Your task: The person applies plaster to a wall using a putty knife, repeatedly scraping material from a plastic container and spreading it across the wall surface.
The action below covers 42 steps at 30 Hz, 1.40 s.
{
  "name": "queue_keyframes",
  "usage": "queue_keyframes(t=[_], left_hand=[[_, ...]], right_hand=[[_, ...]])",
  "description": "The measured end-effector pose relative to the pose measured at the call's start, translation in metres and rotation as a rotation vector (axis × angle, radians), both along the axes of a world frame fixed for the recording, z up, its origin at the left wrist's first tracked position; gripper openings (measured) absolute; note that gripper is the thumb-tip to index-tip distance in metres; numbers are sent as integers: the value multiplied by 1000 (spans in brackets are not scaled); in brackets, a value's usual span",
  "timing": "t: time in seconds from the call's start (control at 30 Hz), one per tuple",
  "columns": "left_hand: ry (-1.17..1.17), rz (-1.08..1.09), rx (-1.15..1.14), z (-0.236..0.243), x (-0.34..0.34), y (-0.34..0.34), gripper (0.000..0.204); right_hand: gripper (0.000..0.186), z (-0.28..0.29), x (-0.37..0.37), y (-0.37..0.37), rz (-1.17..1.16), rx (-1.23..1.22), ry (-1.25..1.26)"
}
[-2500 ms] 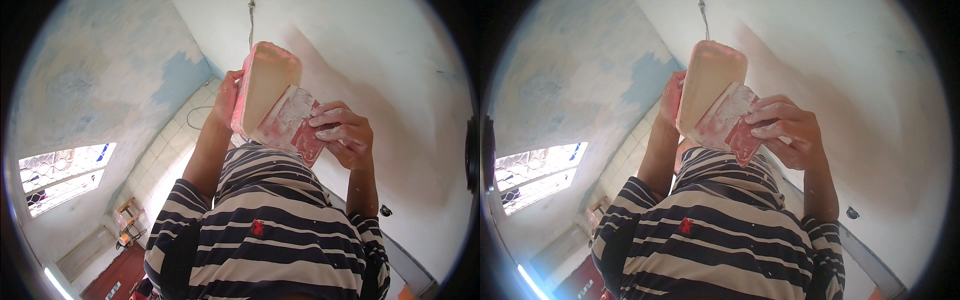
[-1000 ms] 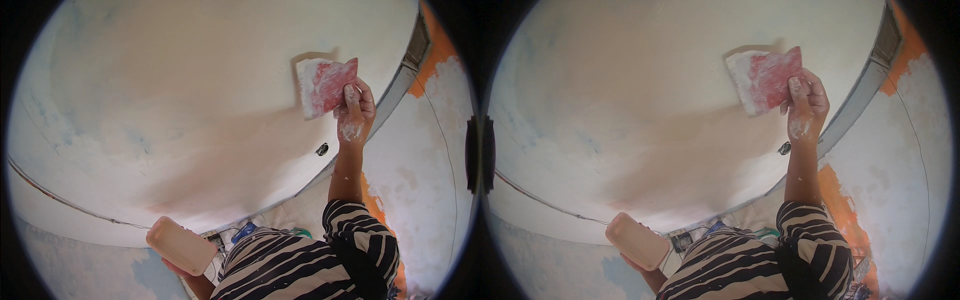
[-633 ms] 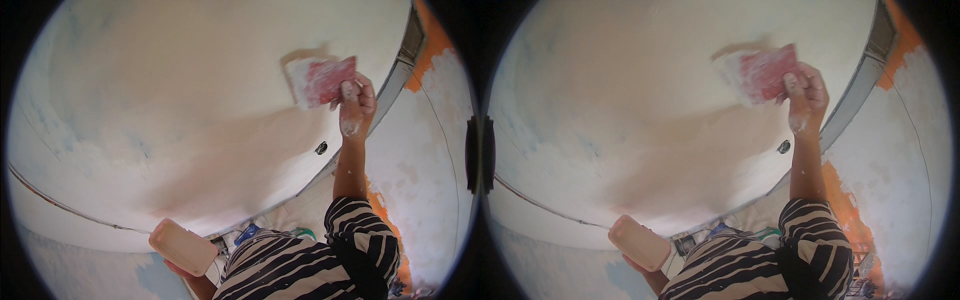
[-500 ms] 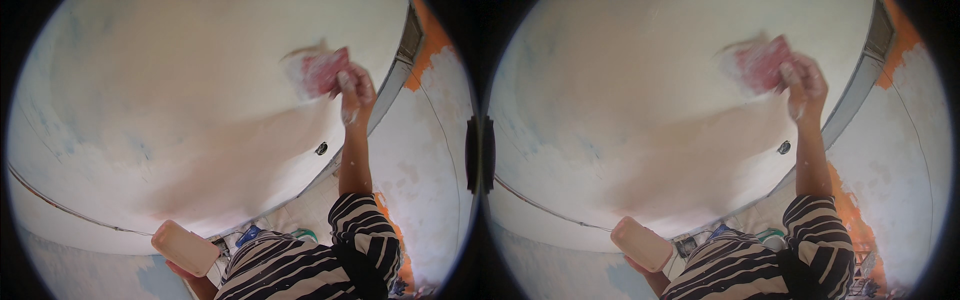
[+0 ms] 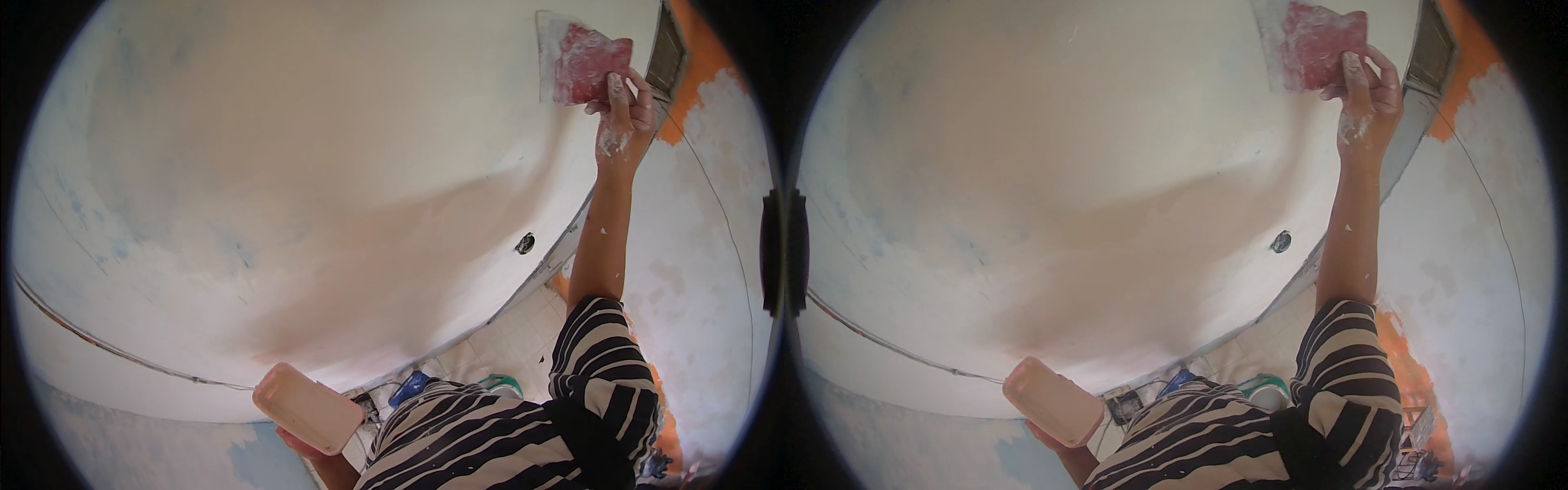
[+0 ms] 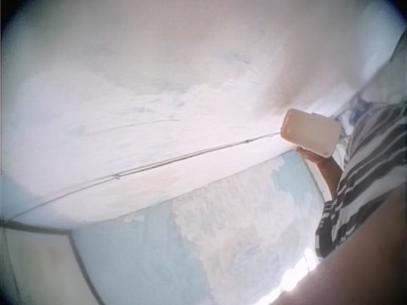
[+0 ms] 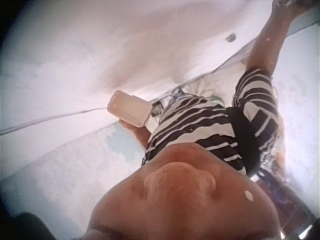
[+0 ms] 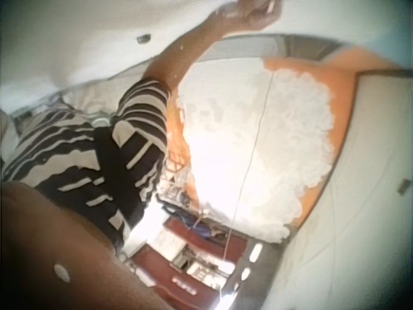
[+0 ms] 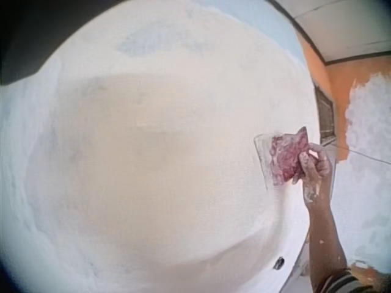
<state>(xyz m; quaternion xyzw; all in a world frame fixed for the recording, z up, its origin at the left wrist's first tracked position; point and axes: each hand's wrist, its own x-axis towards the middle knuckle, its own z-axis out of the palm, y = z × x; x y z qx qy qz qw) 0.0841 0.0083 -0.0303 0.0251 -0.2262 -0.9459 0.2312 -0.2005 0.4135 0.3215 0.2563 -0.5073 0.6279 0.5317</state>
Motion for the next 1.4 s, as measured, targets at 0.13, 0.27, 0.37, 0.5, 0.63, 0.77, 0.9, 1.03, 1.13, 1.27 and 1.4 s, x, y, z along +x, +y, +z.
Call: queue_keyframes(t=[0.13, 0.27, 0.37, 0.5, 0.63, 0.77, 0.9, 1.03, 1.13, 1.27, 1.4], left_hand=[[-6, 63, 84, -4, 1, 0, 78], [-23, 52, 78, -3, 0, -5, 75], [-61, 24, 28, -14, 5, -13, 74], [-33, 71, 42, -12, 9, -6, 76], [-53, 80, 30, 0, 3, -1, 78], [-26, -1, -10, -18, 4, -20, 83], [0, -20, 17, -13, 1, -14, 82], [-19, 77, 89, 11, 0, 5, 80], [144, -59, -54, 29, -6, 15, 80], [35, -54, -101, 40, 2, 26, 81], [-63, -24, 28, 33, 7, 22, 82]], right_hand=[[26, -37, 23, -25, 28, 216, -208], [24, -39, 21, -46, 132, 355, -254], [24, 9, 1, -11, -6, 113, -24], [22, 9, 20, -15, 11, 57, -45], [22, -51, 40, -70, 229, 448, -212], [23, 12, 11, -35, 44, 283, -107], [25, 86, 2, 23, -226, -13, 127], [22, 42, 33, -19, -210, 94, -161], [19, -22, 43, -63, 9, 832, 34], [22, 44, 50, -66, 116, 619, -87], [22, 154, 12, 16, -47, 323, 170]])
